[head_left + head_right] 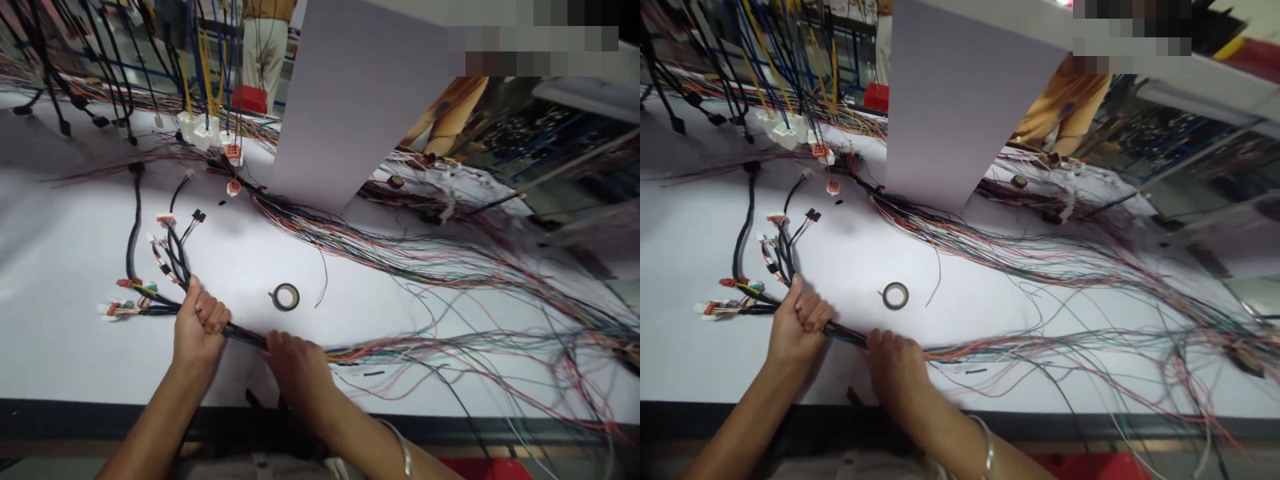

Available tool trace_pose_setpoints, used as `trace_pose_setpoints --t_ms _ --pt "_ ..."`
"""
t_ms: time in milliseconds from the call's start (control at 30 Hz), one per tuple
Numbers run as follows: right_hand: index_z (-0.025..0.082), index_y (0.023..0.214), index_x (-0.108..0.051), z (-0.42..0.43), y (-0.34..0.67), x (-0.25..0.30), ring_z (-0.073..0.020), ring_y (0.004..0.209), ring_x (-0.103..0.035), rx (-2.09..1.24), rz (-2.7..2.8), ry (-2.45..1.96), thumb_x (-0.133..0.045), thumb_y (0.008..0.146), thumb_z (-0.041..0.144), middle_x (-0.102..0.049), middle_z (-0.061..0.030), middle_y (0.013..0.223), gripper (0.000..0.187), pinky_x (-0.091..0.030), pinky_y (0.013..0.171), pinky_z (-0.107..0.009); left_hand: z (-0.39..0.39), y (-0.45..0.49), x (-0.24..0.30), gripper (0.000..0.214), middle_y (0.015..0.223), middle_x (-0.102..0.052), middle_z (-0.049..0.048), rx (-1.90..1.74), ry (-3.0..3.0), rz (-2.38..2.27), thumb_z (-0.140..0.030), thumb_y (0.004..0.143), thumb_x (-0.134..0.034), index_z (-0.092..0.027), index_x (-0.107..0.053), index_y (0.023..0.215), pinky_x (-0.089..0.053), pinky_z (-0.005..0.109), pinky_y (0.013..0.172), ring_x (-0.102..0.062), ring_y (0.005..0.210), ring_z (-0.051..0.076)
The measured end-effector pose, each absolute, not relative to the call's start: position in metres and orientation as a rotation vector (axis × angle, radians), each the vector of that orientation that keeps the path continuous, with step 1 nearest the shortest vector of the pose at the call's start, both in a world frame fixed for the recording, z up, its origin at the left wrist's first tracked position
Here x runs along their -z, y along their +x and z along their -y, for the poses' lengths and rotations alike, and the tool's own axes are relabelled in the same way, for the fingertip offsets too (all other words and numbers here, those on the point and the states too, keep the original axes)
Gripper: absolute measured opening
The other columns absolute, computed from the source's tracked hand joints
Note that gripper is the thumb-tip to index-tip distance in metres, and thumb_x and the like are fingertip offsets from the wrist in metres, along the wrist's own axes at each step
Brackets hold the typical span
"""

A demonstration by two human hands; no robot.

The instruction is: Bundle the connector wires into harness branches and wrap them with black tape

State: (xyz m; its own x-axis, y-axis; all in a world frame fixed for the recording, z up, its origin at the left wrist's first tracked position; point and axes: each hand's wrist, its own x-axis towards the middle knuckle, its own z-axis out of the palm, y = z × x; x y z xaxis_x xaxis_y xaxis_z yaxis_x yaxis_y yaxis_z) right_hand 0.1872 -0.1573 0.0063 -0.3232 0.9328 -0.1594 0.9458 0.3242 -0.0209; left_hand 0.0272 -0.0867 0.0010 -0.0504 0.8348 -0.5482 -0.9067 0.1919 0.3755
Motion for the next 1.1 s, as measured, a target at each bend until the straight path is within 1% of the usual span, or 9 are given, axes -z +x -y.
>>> trace_pose_setpoints --t_ms 100,233,367,467,633,733,833,967,1100 --pt "0.019 0.08 -0.054 0.156 0.238 -0.007 -0.0139 0.053 -0.06 0.14 -2.41 1.76 -0.053 0.09 0.027 -0.064 -0.0017 0.062 0.012 -0.028 0.045 -0.022 0.084 0.024 0.0 0.05 0.032 -0.024 -0.0096 -1.455 -0.107 -0.813 -0.033 0.094 -0.042 -0.019 -0.03 0.048 -0.019 0.02 0.028 -0.022 0.023 0.004" --pt "0.02 0.07 -0.055 0.158 0.319 -0.009 -0.0142 0.05 -0.058 0.017 -2.322 1.9 -0.036 0.095 0.042 -0.064 -0.003 0.057 0.038 -0.023 0.044 -0.023 0.08 0.02 -0.001 0.049 0.032 -0.022 -0.0102 -1.484 -0.094 -0.827 -0.033 0.095 -0.041 -0.02 -0.028 0.049 -0.021 0.02 0.029 -0.022 0.023 0.004" --pt "0.021 0.064 -0.055 0.162 0.387 -0.011 -0.0171 0.046 -0.056 -0.038 -2.174 2.014 -0.024 0.092 0.058 -0.065 -0.0048 0.057 0.056 -0.019 0.043 -0.024 0.079 0.024 -0.002 0.047 0.033 -0.023 -0.0106 -1.511 -0.086 -0.87 -0.027 0.093 -0.046 -0.019 -0.029 0.05 -0.021 0.02 0.029 -0.022 0.024 0.004" --pt "0.021 0.06 -0.055 0.162 0.424 -0.01 -0.0169 0.041 -0.051 -0.123 -2.164 2.06 -0.022 0.09 0.063 -0.062 -0.005 0.051 0.061 -0.018 0.043 -0.025 0.078 0.024 -0.003 0.046 0.033 -0.024 -0.01 -1.503 -0.085 -0.886 -0.024 0.093 -0.043 -0.019 -0.028 0.05 -0.021 0.019 0.029 -0.022 0.024 0.005" --pt "0.021 0.045 -0.048 0.158 0.479 0.002 -0.0149 0.037 -0.046 -0.492 -2.134 2.179 -0.027 0.093 0.057 -0.046 -0.0037 0.036 0.063 -0.021 0.043 -0.027 0.075 0.02 -0.004 0.048 0.031 -0.022 -0.009 -1.454 -0.116 -0.89 -0.024 0.094 -0.04 -0.02 -0.024 0.049 -0.021 0.02 0.028 -0.021 0.024 0.006" --pt "0.021 0.044 -0.049 0.159 0.503 0.014 -0.0149 0.036 -0.046 -0.515 -2.156 2.17 -0.031 0.092 0.056 -0.046 -0.0048 0.037 0.062 -0.023 0.04 -0.027 0.073 0.019 -0.005 0.048 0.032 -0.022 -0.0094 -1.425 -0.137 -0.9 -0.026 0.094 -0.042 -0.02 -0.024 0.049 -0.022 0.02 0.028 -0.022 0.024 0.006" --pt "0.022 0.046 -0.05 0.16 0.519 0.025 -0.0158 0.033 -0.047 -0.498 -2.143 2.221 -0.033 0.091 0.056 -0.05 -0.0064 0.039 0.059 -0.024 0.038 -0.027 0.072 0.02 -0.006 0.049 0.033 -0.022 -0.0095 -1.438 -0.155 -0.915 -0.027 0.094 -0.043 -0.02 -0.024 0.049 -0.022 0.02 0.028 -0.022 0.024 0.005" --pt "0.028 0.059 -0.055 0.155 0.534 0.024 -0.0166 0.035 -0.052 -0.255 -2.158 2.261 -0.043 0.088 0.054 -0.057 -0.0054 0.046 0.041 -0.03 0.038 -0.029 0.07 0.022 -0.005 0.049 0.034 -0.022 -0.01 -1.481 -0.159 -0.929 -0.029 0.093 -0.045 -0.02 -0.025 0.05 -0.021 0.019 0.028 -0.022 0.024 0.005" --pt "0.026 0.093 -0.065 0.145 0.523 -0.001 -0.024 0.066 -0.067 0.018 -2.596 1.963 -0.05 0.084 0.056 -0.068 -0.014 0.08 0.034 -0.046 0.054 -0.034 0.068 0.025 -0.005 0.047 0.035 -0.024 -0.0101 -1.531 -0.159 -0.946 -0.027 0.093 -0.047 -0.019 -0.028 0.05 -0.021 0.019 0.029 -0.023 0.025 0.004"
